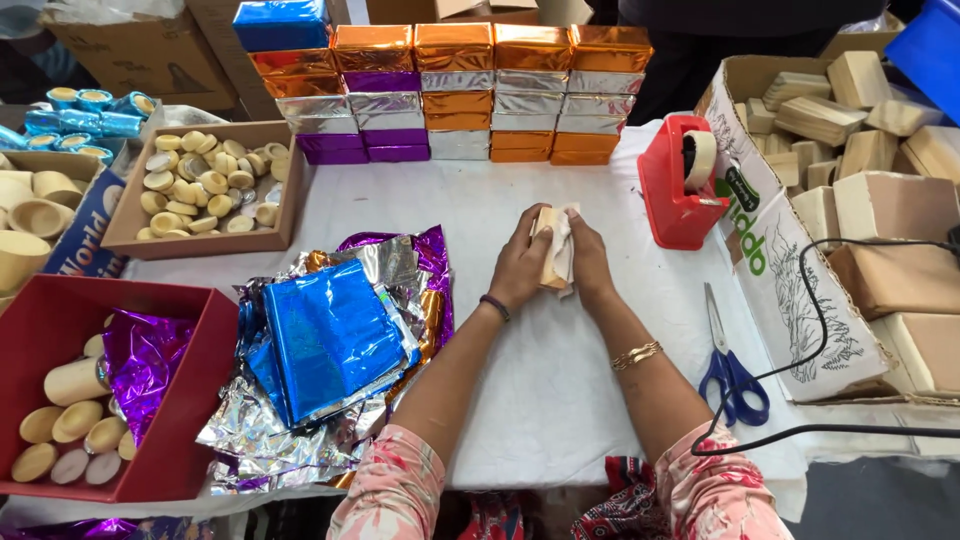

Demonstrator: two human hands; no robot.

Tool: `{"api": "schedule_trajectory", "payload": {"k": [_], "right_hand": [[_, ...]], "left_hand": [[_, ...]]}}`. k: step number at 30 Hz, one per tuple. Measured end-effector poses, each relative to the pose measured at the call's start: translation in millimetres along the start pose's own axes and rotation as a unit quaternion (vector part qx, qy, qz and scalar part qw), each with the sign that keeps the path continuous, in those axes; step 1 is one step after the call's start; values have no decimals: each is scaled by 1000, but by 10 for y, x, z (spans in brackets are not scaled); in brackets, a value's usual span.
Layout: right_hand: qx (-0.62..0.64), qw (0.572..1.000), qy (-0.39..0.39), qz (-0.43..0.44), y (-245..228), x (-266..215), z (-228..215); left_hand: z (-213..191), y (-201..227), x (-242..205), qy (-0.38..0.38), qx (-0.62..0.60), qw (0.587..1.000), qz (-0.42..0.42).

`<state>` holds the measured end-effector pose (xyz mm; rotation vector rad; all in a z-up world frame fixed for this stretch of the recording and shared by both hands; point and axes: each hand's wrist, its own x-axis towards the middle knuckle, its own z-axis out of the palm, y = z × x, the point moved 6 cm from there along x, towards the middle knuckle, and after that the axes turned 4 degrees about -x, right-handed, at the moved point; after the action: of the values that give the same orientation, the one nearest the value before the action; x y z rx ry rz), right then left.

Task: The person wipes a small wooden object with a white cloth on a table covered with a white cloth. They then place the object into a wooden tray and pick up a blue foil sheet.

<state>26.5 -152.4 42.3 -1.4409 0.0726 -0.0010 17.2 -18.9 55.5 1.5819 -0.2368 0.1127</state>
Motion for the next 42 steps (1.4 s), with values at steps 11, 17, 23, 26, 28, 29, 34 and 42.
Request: {"api": "schedule_trajectory", "payload": {"k": [11, 17, 23, 26, 28, 29, 34, 42], "right_hand": [[-105, 988, -106, -26, 174, 86, 115], [19, 1000, 0, 9, 170, 127, -25], [-107, 992, -68, -6, 36, -102, 222], [-96, 992, -70, 51, 59, -116, 203], [-88, 991, -47, 85, 234, 34, 78], [-12, 999, -33, 22, 306, 157, -24], [-62, 996, -6, -64, 646, 305, -90], [-111, 989, -101, -14, 411, 179, 96]], "left_hand": [[-74, -437, 224, 17, -221, 974, 35], [27, -295, 86, -43, -115, 992, -26], [-149, -182, 106, 77, -66, 995, 12], [-99, -144, 50, 81, -35, 996, -11], [-37, -111, 21, 58, -24, 998, -21], [12, -111, -1, 39, -12, 999, -24], [-113, -372, 160, 66, 8, 997, 39], [-180, -222, 121, 78, 33, 996, 27]]}}
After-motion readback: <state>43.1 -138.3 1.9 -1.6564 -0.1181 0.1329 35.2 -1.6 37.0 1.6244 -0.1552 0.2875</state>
